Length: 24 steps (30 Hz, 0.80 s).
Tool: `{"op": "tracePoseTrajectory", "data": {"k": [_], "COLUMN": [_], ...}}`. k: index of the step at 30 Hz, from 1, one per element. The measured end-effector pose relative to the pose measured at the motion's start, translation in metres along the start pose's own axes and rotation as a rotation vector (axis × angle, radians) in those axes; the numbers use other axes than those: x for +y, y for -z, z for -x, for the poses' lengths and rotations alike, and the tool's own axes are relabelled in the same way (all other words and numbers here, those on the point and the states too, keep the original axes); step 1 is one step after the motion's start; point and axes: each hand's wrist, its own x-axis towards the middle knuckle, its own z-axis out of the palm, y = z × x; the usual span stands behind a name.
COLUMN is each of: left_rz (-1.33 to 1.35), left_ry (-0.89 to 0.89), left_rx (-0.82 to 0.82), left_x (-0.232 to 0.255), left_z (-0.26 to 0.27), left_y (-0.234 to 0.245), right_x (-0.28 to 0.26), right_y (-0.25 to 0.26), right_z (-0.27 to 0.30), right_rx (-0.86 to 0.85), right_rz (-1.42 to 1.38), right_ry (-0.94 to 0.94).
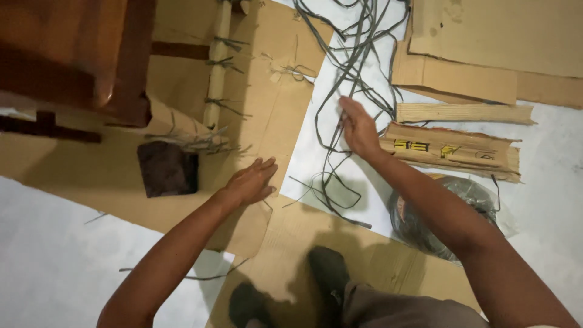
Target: The recorder is wrapping a wooden chair leg with protective cardboard and securing it with plastic ties.
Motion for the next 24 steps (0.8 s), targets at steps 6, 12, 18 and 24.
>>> {"op": "tracePoseTrajectory", "data": {"k": [6, 12, 18, 24], "left_rz": [0.178, 0.250, 0.150, 0.067], "left_ry": [-0.022, -0.060, 0.014, -0.067], "left_rx": [0.223, 0.245, 0.128, 0.150], "left_x": [0.009, -0.017, -0.003, 0.006], "left_z": [0.023, 0.023, 0.030, 0.008], "left_y": [0.024, 0.004, -0.002, -0.001], "right_x": [-0.058, -0.065, -0.028, 0.062], "right_y": [-0.017, -0.021, -0.005, 0.020], "right_z": [0.004, 0.001, 0.014, 0.009], "right_rx": [-0.176, -0.469, -0.453, -0.024], "right_rz": [-0.342, -0.415, -0.257, 0.164], "right_ry": [-0.125, -0.226, -0.371, -0.434]}}
